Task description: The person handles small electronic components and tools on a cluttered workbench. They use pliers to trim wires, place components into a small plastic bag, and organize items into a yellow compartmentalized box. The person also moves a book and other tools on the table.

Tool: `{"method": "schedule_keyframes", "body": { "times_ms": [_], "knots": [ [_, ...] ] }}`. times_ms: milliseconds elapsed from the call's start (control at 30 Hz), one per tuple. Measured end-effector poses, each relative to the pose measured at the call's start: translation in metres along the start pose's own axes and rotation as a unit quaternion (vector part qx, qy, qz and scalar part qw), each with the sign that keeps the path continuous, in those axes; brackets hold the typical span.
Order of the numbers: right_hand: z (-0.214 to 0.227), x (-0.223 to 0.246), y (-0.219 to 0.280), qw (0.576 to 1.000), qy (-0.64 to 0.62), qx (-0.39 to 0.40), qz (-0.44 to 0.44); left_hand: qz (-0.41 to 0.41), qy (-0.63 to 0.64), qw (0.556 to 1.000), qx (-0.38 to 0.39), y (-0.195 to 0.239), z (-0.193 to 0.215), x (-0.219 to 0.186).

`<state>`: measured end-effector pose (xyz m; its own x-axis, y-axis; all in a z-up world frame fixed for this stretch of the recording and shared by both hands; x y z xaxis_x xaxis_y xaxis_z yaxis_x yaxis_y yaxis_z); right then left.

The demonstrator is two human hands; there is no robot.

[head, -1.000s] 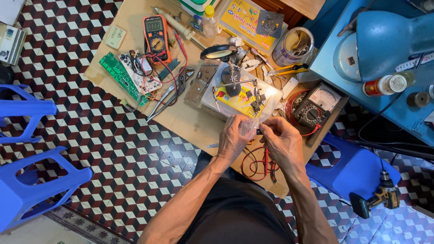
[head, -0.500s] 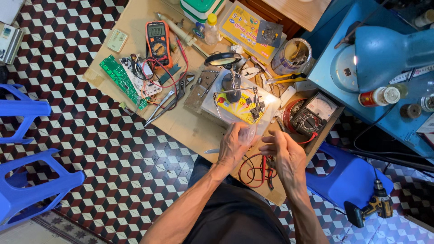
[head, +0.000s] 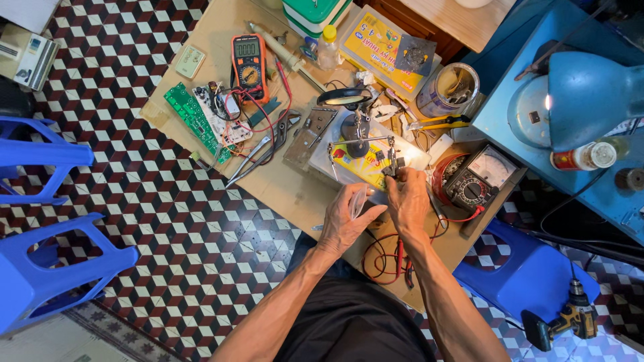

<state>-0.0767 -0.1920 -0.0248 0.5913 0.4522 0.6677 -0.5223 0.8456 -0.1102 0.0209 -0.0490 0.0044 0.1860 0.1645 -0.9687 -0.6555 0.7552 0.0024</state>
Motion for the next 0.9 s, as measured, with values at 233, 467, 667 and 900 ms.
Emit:
{"method": "schedule_keyframes", "body": {
  "times_ms": [233,467,667,900],
  "knots": [
    [0.03,0.007,0.008,0.981,-0.124,0.042,-0.141,-0.054,-0.004,0.998,0.014,-0.001,-0.002,-0.01],
    [0.098,0.053,0.04,0.93,-0.294,0.147,-0.167,-0.061,-0.092,0.993,0.031,-0.003,-0.013,-0.003],
    [0.1,0.069,0.039,0.916,-0.324,0.175,-0.161,-0.114,-0.084,0.99,0.022,0.0,-0.02,-0.002],
    [0.103,0.064,0.04,0.917,-0.253,0.159,-0.264,-0.084,-0.101,0.991,-0.012,0.001,-0.027,-0.001]
  ]
}}
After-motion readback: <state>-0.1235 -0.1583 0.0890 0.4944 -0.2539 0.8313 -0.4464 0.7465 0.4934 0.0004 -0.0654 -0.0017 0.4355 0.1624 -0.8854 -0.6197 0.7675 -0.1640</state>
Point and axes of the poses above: each hand's wrist, its own y-axis away from the middle knuckle, its own z-axis out of the back of the hand, x = y × z, the point moved 4 cm from there along -y, towards the middle knuckle, and after that the axes turned 3 degrees about -y, right-handed, at the moved point
